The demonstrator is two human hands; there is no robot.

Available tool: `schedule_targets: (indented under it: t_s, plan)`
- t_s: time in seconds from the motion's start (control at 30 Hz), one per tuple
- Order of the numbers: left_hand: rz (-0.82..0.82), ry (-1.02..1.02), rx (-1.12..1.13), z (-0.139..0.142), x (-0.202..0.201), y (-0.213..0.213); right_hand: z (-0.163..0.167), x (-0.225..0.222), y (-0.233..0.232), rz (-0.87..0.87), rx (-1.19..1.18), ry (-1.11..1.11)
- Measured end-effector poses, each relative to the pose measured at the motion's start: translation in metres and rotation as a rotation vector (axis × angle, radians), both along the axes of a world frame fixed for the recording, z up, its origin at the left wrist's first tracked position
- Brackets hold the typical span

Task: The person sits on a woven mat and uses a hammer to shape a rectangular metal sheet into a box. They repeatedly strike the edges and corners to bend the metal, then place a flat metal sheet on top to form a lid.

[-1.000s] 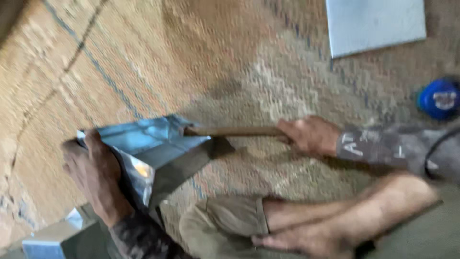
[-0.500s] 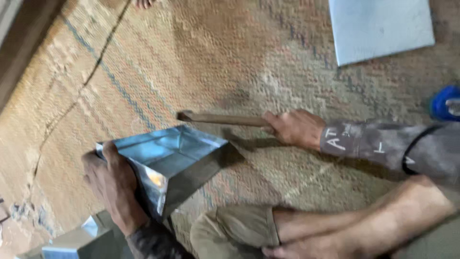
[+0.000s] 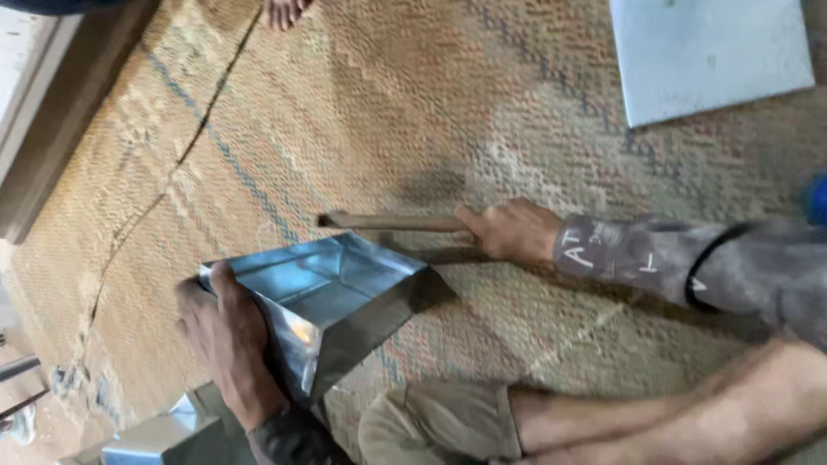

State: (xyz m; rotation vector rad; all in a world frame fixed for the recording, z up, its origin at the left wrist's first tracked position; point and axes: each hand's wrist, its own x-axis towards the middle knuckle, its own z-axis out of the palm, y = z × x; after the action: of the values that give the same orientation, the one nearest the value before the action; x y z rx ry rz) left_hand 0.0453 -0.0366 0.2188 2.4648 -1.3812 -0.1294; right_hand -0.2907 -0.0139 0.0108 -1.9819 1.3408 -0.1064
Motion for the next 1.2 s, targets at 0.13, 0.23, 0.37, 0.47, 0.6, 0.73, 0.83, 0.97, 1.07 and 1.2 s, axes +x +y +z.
schedule_targets:
  t_s: [0.13, 0.23, 0.37, 0.47, 0.6, 0.73, 0.83, 0.97, 1.07, 1.2]
  plan:
    - [-0.043, -0.038, 0.041, 0.005, -0.003, 0.007, -0.001, 0.005, 0.002, 0.108, 0.047, 0.034]
    - [-0.131, -0.036, -0.064, 0.014, -0.02, -0.003, 0.005, 0.005, -0.006, 0.042, -0.192, -0.023]
    - [-0.159, 0.001, -0.013, 0.017, -0.02, 0.011, 0.007, 0.008, -0.007, 0.067, -0.143, -0.113]
    - [-0.124, 0.028, -0.085, 0.003, -0.006, 0.001, -0.001, 0.007, -0.011, -0.035, -0.255, -0.049]
    - [-0.095, -0.001, -0.026, 0.001, 0.002, 0.002, -0.015, 0.015, -0.008, 0.103, -0.206, 0.006]
    - [-0.171, 0.026, -0.055, 0.008, -0.006, 0.001, -0.013, 0.022, -0.011, -0.031, -0.062, 0.063]
    - [-0.221, 0.137, -0.03, 0.012, 0.021, 0.03, -0.006, 0.01, 0.012, -0.115, 0.105, -0.006]
    - [-0.339, 0.515, -0.155, -0.004, 0.106, 0.053, -0.005, -0.049, 0.059, -0.231, 0.22, -0.058]
    - [-0.144, 0.628, -0.029, -0.025, 0.165, 0.099, -0.013, -0.078, 0.084, -0.198, 0.293, 0.053]
    - [0.039, 0.766, 0.004, -0.071, 0.204, 0.126, -0.016, -0.084, 0.101, -0.249, 0.243, -0.001]
